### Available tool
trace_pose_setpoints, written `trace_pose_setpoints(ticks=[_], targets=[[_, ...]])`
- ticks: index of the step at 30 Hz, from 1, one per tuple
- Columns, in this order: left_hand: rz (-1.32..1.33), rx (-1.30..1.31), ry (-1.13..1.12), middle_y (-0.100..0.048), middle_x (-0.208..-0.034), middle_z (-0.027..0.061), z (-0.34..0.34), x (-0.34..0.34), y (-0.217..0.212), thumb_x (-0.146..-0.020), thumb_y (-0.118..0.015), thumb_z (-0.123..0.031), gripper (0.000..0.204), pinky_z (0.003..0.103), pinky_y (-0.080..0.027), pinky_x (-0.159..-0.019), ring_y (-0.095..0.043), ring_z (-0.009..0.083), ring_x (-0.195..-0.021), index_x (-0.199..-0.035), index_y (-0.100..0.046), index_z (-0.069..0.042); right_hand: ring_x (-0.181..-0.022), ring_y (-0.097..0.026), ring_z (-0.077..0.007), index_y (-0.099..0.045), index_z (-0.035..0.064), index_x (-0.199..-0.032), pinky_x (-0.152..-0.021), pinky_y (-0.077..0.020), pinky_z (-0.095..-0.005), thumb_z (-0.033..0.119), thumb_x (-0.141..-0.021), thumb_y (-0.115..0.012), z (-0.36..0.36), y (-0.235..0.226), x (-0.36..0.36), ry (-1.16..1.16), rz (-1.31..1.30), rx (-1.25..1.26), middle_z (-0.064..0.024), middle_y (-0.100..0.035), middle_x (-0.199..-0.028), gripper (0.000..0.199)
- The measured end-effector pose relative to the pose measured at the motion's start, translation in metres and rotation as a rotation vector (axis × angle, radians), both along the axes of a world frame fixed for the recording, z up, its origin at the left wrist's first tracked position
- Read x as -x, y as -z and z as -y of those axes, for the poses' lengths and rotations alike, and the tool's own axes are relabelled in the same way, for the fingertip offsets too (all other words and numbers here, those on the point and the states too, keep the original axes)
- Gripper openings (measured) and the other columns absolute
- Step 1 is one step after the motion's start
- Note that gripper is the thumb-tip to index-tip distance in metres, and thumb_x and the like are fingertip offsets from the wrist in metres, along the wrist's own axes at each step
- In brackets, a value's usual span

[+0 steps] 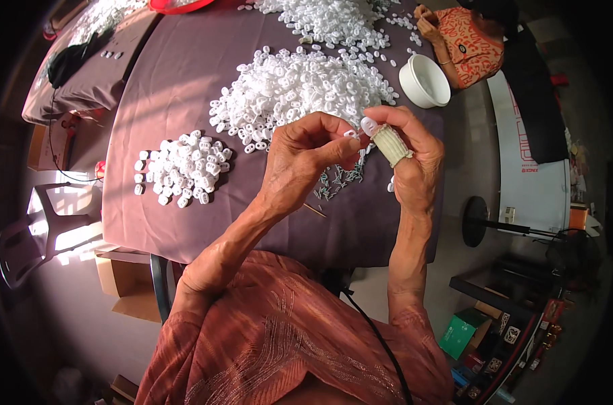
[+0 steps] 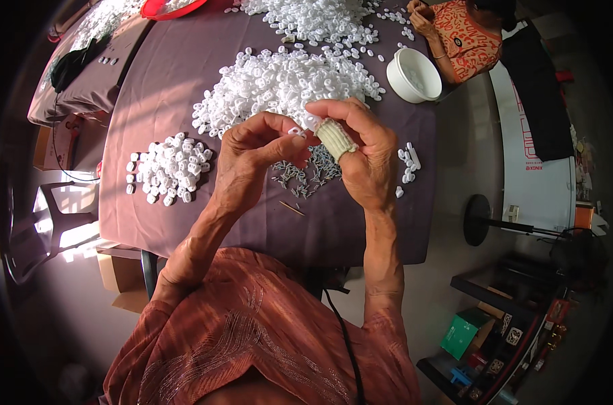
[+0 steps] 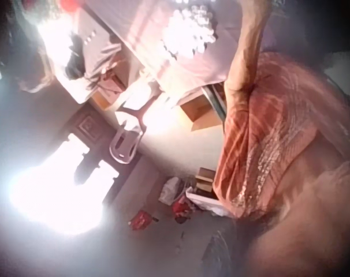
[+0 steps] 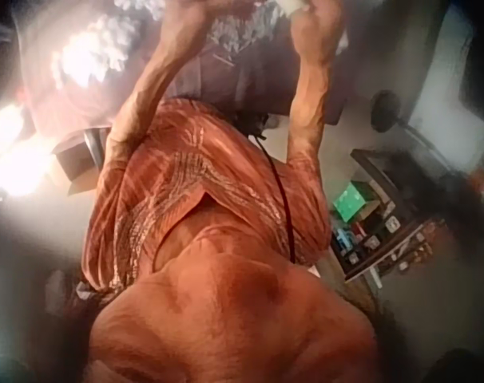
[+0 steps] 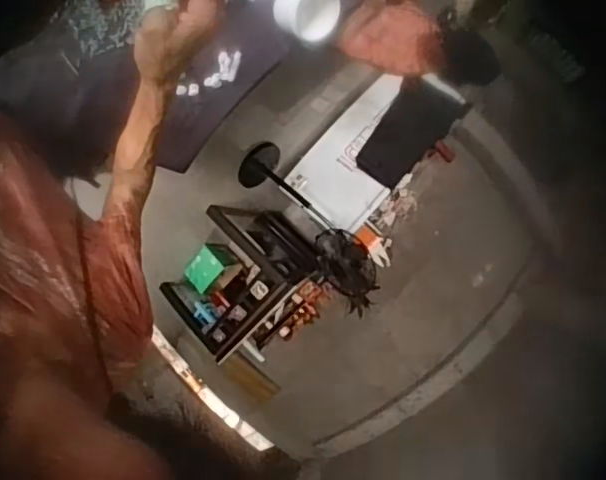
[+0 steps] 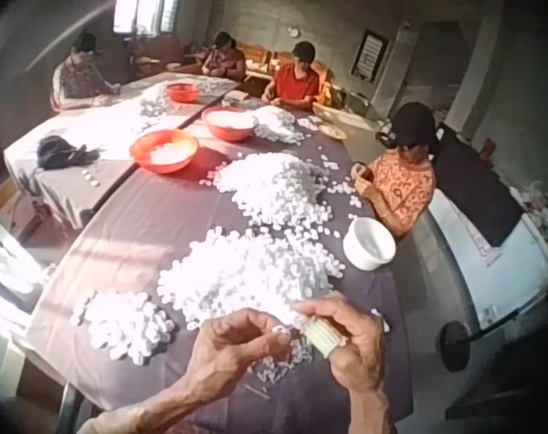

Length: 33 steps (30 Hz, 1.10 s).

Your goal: The person assembles plastic cord locks by inserting springs into plastic pieces and pressing the components together by hand.

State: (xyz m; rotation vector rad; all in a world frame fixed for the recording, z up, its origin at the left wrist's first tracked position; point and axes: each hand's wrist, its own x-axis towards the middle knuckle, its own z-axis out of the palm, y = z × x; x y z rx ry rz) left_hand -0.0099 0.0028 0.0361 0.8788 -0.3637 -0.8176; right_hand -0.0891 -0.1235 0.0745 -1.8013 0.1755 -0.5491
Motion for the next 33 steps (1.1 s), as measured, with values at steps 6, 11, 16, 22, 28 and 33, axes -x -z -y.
trace_pose_setpoints(ticks=[6, 11, 16, 22, 28, 33], targets=[[0.013, -0.015, 0.016, -0.061, -0.075, 0.006, -0.001, 0.0, 0.001, -0.078, -0.061, -0.006, 0.011, 0.022, -0.046, -0.06, -0.056, 0.0091, -0.064, -0.086, -0.059, 0.002, -0.076, -0.051, -0.0093, -0.059, -0.004, -0.094, -0.072, -0.0396, -0.0196, -0.007, -0.066, -0.039, 0.001, 0.0, 0.002, 0.001, -0.017, 0.087, -0.0029, -0.053, -0.079, 0.035], [0.014, -0.018, 0.016, -0.062, -0.076, 0.0069, -0.002, 0.0, 0.0, -0.079, -0.061, -0.006, 0.011, 0.022, -0.046, -0.06, -0.056, 0.0091, -0.065, -0.086, -0.06, 0.002, -0.075, -0.05, -0.0087, -0.059, -0.004, -0.095, -0.072, -0.0393, -0.0193, -0.007, -0.066, -0.038, 0.0, 0.0, 0.002, 0.005, -0.017, 0.13, -0.0022, -0.051, -0.078, 0.037], [0.01, -0.005, 0.019, -0.062, -0.076, 0.0073, -0.002, -0.001, 0.0, -0.079, -0.06, -0.006, 0.011, 0.022, -0.046, -0.06, -0.055, 0.0092, -0.065, -0.085, -0.06, 0.003, -0.077, -0.053, -0.0093, -0.059, -0.0032, -0.097, -0.073, -0.0413, -0.0201, -0.006, -0.07, -0.041, -0.002, 0.003, 0.002, 0.033, -0.016, 0.109, -0.0029, -0.056, -0.082, 0.033], [0.005, -0.013, 0.018, -0.062, -0.076, 0.0073, -0.001, -0.001, -0.001, -0.079, -0.06, -0.006, 0.01, 0.022, -0.046, -0.06, -0.055, 0.0088, -0.064, -0.084, -0.06, 0.003, -0.075, -0.056, -0.0093, -0.059, -0.0028, -0.093, -0.071, -0.0436, -0.0212, -0.002, -0.075, -0.049, -0.006, 0.005, 0.003, 0.09, 0.01, -0.034, -0.0048, -0.06, -0.083, 0.021], [-0.006, -0.016, 0.018, -0.062, -0.074, 0.007, 0.0, -0.001, -0.002, -0.078, -0.06, -0.006, 0.01, 0.022, -0.045, -0.06, -0.054, 0.0086, -0.064, -0.083, -0.059, 0.003, -0.075, -0.055, -0.0088, -0.06, -0.0019, -0.091, -0.07, -0.0432, -0.0206, -0.004, -0.075, -0.048, -0.008, 0.006, 0.001, 0.116, 0.045, 0.007, -0.0037, -0.06, -0.082, 0.02], [-0.006, -0.034, -0.005, -0.061, -0.072, 0.0061, -0.001, 0.0, -0.004, -0.078, -0.061, -0.006, 0.01, 0.021, -0.044, -0.059, -0.054, 0.0085, -0.063, -0.083, -0.06, 0.003, -0.076, -0.055, -0.0082, -0.06, -0.0017, -0.091, -0.07, -0.0428, -0.0199, -0.005, -0.073, -0.046, -0.01, 0.007, 0.001, 0.122, 0.022, 0.071, -0.0031, -0.059, -0.083, 0.023]])
